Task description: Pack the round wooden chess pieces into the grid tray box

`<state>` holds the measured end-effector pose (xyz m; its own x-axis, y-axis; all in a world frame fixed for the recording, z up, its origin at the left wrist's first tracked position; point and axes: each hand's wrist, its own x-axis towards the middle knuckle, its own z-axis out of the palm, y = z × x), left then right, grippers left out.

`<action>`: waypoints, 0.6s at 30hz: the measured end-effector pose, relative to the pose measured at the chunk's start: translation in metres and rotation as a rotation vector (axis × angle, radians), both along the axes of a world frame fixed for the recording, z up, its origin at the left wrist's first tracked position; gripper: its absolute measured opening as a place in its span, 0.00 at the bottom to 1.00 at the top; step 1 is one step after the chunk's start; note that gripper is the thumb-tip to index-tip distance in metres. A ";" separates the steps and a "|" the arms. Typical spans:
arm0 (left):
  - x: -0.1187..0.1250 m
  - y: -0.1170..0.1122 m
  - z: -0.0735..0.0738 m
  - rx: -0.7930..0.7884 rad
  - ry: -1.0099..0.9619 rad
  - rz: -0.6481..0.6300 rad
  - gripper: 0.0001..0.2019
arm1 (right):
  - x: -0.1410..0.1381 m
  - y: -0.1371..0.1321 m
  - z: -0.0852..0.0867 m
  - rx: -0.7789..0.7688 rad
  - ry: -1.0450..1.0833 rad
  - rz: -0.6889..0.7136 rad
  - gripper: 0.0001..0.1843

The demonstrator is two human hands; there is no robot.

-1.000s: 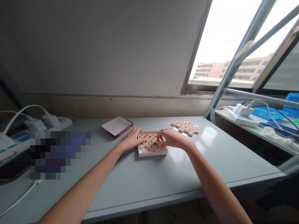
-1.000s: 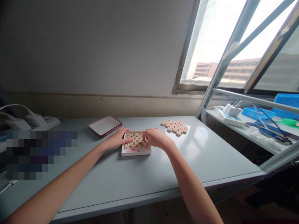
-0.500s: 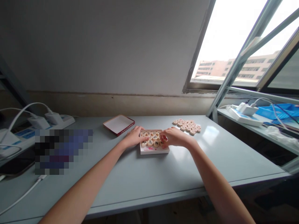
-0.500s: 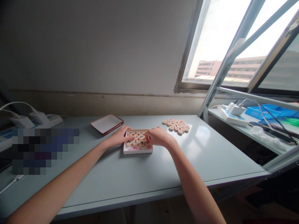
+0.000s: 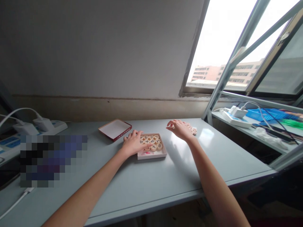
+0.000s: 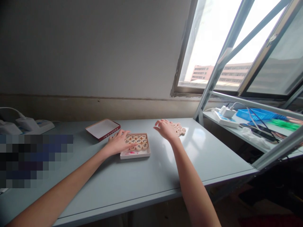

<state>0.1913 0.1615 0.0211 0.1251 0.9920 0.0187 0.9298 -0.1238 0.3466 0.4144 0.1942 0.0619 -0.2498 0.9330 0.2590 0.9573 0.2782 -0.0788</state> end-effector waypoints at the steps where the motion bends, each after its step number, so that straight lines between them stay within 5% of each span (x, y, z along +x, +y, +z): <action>1: 0.002 -0.001 0.002 0.010 0.015 0.001 0.41 | 0.008 0.006 -0.006 0.069 -0.062 -0.117 0.14; 3: 0.006 -0.003 0.007 0.022 0.056 -0.010 0.41 | 0.021 0.015 -0.019 0.073 -0.158 -0.223 0.14; 7: 0.009 -0.002 0.012 0.001 0.116 -0.086 0.38 | 0.036 0.026 -0.034 0.044 -0.219 -0.179 0.13; 12: 0.003 -0.001 0.012 0.097 0.109 -0.047 0.34 | 0.030 0.025 -0.031 0.065 -0.231 -0.192 0.11; 15: 0.015 -0.013 0.026 0.286 0.075 0.035 0.27 | 0.027 0.022 -0.028 0.052 -0.227 -0.164 0.10; 17: 0.038 -0.026 0.042 0.343 -0.020 -0.108 0.24 | 0.025 0.022 -0.029 0.042 -0.228 -0.125 0.10; 18: 0.055 -0.033 0.050 0.348 -0.061 -0.280 0.23 | 0.024 0.022 -0.030 0.042 -0.230 -0.096 0.11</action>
